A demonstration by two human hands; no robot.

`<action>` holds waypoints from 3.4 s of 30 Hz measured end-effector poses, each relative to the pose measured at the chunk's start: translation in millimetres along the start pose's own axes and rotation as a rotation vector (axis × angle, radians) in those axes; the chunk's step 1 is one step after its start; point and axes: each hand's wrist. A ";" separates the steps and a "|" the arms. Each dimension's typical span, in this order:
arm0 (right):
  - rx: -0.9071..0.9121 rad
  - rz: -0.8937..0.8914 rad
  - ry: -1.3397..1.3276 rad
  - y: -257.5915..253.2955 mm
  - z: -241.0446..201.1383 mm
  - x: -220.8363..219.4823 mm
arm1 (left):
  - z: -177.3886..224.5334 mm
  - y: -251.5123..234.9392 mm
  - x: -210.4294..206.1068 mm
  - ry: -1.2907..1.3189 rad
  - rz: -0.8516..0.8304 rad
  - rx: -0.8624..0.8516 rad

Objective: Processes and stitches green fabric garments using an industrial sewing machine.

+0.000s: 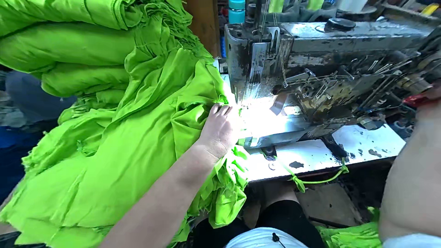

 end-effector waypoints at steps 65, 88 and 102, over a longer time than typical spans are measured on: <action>0.774 -0.828 0.020 289.3 -165.1 -246.8 | 45.2 172.9 67.8 1.355 -0.621 -0.135; 0.882 -0.582 0.075 325.8 -125.4 -269.0 | -187.3 226.4 161.8 0.250 -0.041 0.693; 0.609 -1.028 -0.128 300.0 -141.2 -244.9 | -8.1 130.8 178.3 0.663 -0.048 0.553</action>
Point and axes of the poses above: each hand's wrist, its own y-axis away from the middle knuckle, its own x-axis out of the back of the hand, z = x × y, and after that the axes turned 13 degrees about y, right-handed
